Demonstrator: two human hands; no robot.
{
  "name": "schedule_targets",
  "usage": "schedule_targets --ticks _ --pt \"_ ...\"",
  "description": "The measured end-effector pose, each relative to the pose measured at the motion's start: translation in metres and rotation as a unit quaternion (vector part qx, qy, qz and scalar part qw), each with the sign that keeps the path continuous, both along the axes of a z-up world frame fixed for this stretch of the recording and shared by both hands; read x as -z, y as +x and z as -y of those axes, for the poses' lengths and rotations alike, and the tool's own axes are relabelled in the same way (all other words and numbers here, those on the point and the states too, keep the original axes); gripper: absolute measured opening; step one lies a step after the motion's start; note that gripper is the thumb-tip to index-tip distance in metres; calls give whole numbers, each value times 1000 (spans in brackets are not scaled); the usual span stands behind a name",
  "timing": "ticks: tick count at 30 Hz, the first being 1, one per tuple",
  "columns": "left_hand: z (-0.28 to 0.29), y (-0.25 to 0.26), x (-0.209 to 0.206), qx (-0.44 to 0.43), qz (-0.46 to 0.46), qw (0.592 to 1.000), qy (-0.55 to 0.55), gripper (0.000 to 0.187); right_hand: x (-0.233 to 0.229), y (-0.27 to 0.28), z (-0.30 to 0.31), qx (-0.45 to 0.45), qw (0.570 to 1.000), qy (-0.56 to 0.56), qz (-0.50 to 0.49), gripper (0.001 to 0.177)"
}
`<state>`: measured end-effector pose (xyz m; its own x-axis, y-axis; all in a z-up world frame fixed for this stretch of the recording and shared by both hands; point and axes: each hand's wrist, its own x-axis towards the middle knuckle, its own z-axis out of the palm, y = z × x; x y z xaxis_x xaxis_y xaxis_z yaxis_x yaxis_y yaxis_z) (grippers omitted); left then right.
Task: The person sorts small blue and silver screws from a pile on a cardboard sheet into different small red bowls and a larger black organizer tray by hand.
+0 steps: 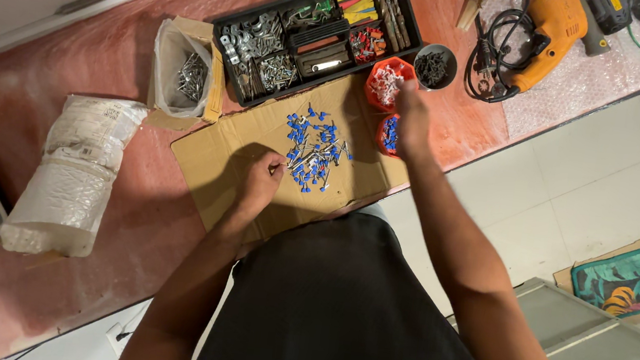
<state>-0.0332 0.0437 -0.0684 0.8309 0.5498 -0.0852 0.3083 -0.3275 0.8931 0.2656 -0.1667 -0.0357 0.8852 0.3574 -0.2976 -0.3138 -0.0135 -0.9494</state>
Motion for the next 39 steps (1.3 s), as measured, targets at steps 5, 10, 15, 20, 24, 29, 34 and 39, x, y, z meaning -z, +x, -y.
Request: schedule_targets --ticks 5,10,15,20,24,29,34,39 --pt "3 10 -16 24 -10 998 52 13 -15 -91 -17 -231 940 -161 195 14" --pt "2 15 -12 25 12 985 168 10 -21 -146 -34 -333 807 -244 422 29" --pt "-11 12 -10 15 -11 990 143 13 -21 -155 -44 -371 760 -325 423 28" --pt "-21 21 -16 33 -3 981 192 11 -21 -148 -43 -351 762 -328 434 22" --pt "-24 38 -32 32 -13 980 196 14 -20 -147 -35 -328 833 -304 326 13" --pt "-23 69 -54 70 -29 980 186 18 -1 -143 -22 -188 974 -117 55 12" --pt "-16 99 -62 131 -57 950 280 28 7 -124 -3 -143 971 103 -159 9" --pt "-15 114 -62 146 -138 931 305 26 -10 -117 9 -109 914 229 -316 14"
